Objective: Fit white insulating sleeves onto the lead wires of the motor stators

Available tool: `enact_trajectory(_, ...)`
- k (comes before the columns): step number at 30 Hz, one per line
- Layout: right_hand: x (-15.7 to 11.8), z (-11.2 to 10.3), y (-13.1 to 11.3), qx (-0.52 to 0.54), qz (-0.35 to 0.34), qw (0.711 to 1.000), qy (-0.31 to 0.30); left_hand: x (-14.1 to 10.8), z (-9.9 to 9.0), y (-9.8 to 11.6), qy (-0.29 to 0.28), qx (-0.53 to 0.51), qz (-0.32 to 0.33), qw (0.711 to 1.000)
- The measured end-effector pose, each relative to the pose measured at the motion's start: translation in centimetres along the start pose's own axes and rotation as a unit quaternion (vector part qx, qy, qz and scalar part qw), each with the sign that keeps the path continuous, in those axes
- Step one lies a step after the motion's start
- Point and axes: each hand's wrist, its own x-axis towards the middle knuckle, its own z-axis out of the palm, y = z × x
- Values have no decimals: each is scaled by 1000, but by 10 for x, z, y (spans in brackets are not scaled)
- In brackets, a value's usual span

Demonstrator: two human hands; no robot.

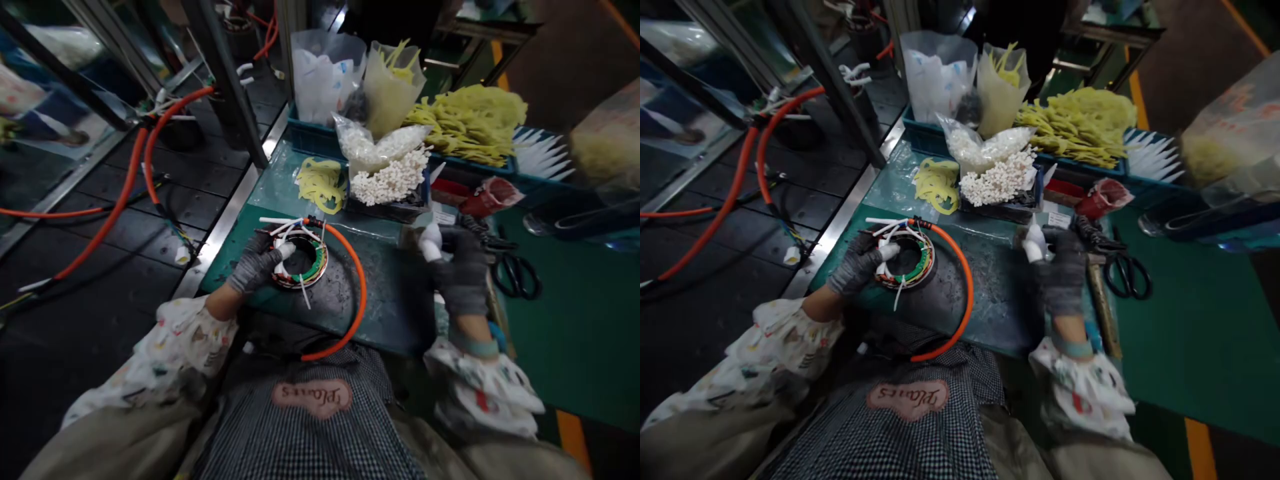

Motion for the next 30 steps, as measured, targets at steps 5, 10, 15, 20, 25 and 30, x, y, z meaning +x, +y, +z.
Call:
enact_trajectory(5,-87,9,-75,99,-64,987,-110,13,-9,-7,-7,39,29,999)
enact_trajectory(10,-144,43,-106,144,-103,975,-136,-8,-11,-19,4,164,169,972)
enact_trajectory(15,-158,30,-97,122,-113,973,-163,-56,-2,-34,24,215,312,925)
enact_trajectory(20,-144,8,-102,115,-163,954,-223,-73,-5,-35,-35,256,394,882)
enact_trajectory(25,-129,3,-120,133,-199,953,-187,-77,-8,-34,-30,304,380,873)
enact_trajectory(30,-123,1,-127,103,-179,960,-187,-78,-6,-30,-41,307,382,871)
